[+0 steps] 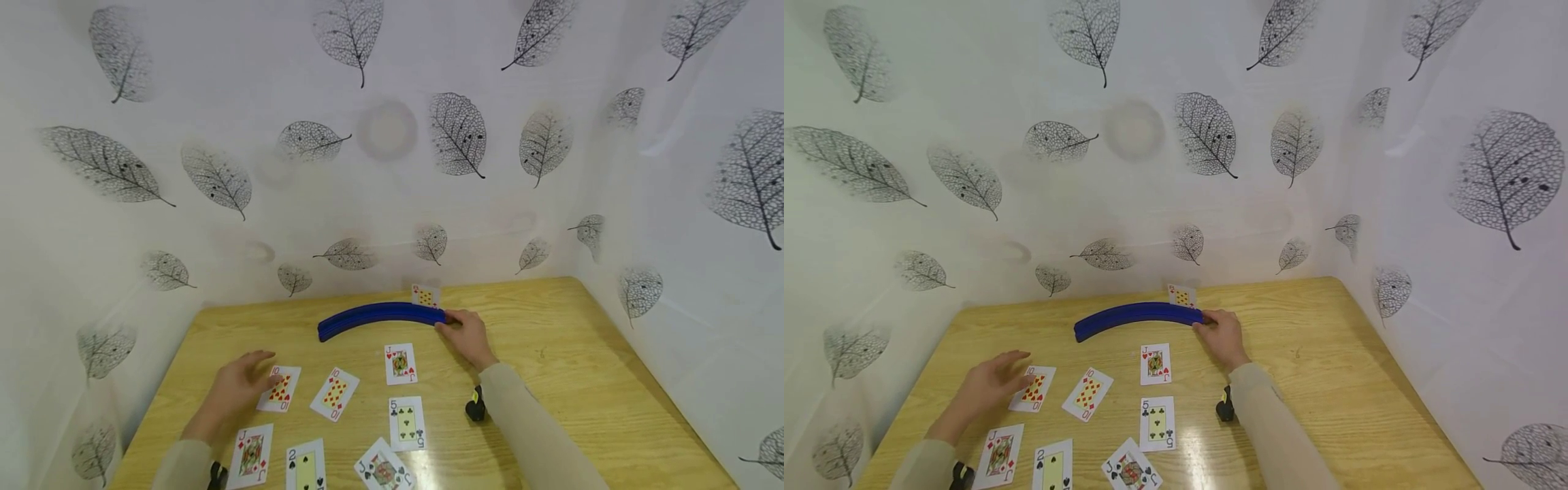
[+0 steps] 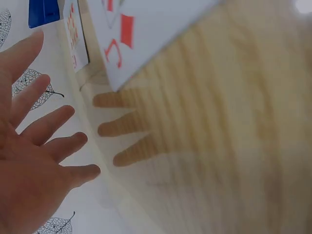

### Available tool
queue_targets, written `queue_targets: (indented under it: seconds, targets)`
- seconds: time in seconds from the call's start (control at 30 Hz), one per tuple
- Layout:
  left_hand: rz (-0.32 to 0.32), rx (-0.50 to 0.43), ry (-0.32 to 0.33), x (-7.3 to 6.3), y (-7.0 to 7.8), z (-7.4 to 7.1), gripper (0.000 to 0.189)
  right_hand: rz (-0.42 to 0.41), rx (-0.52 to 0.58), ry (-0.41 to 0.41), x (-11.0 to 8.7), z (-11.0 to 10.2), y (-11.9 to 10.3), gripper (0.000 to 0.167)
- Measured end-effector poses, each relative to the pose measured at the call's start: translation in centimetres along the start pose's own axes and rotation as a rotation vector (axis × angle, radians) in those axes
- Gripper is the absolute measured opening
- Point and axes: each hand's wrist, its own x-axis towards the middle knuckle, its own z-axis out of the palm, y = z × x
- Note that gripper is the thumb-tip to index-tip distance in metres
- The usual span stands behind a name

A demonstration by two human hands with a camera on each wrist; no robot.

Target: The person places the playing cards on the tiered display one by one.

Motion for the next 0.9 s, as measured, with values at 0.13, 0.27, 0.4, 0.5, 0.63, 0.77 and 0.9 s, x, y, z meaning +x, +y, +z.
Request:
queue_targets:
  seconds: [0.13, 0.27, 0.4, 0.5, 0.63, 0.77, 0.9]
  targets:
    - [-0.005, 0.055, -0.042, -0.5, -0.38, 0.03, 0.076, -0.006, -0.008, 0.002, 0.05, 0.04, 0.1, 0.041]
    - [0.004, 0.087, -0.089, -0.78, -0.62, 0.14, 0.088, -0.003, -0.011, 0.007, 0.07, 0.05, 0.12, 0.041]
    - [0.008, 0.101, -0.119, -1.04, -0.75, 0.32, 0.093, -0.004, -0.015, 0.006, 0.05, 0.05, 0.1, 0.042]
    - [0.032, 0.124, -0.115, -1.08, -0.83, 0.47, 0.092, -0.012, -0.016, 0.015, 0.03, 0.11, 0.05, 0.041]
    - [0.045, 0.13, -0.108, -0.99, -0.89, 0.66, 0.092, -0.033, -0.02, 0.042, -0.06, 0.13, -0.06, 0.04]
    - [0.029, 0.141, -0.111, -0.97, -0.87, 0.82, 0.091, -0.035, -0.024, 0.044, -0.08, 0.11, -0.11, 0.039]
    - [0.016, 0.147, -0.111, -1.01, -0.57, 0.78, 0.09, -0.021, -0.023, 0.035, 0.0, 0.1, -0.12, 0.039]
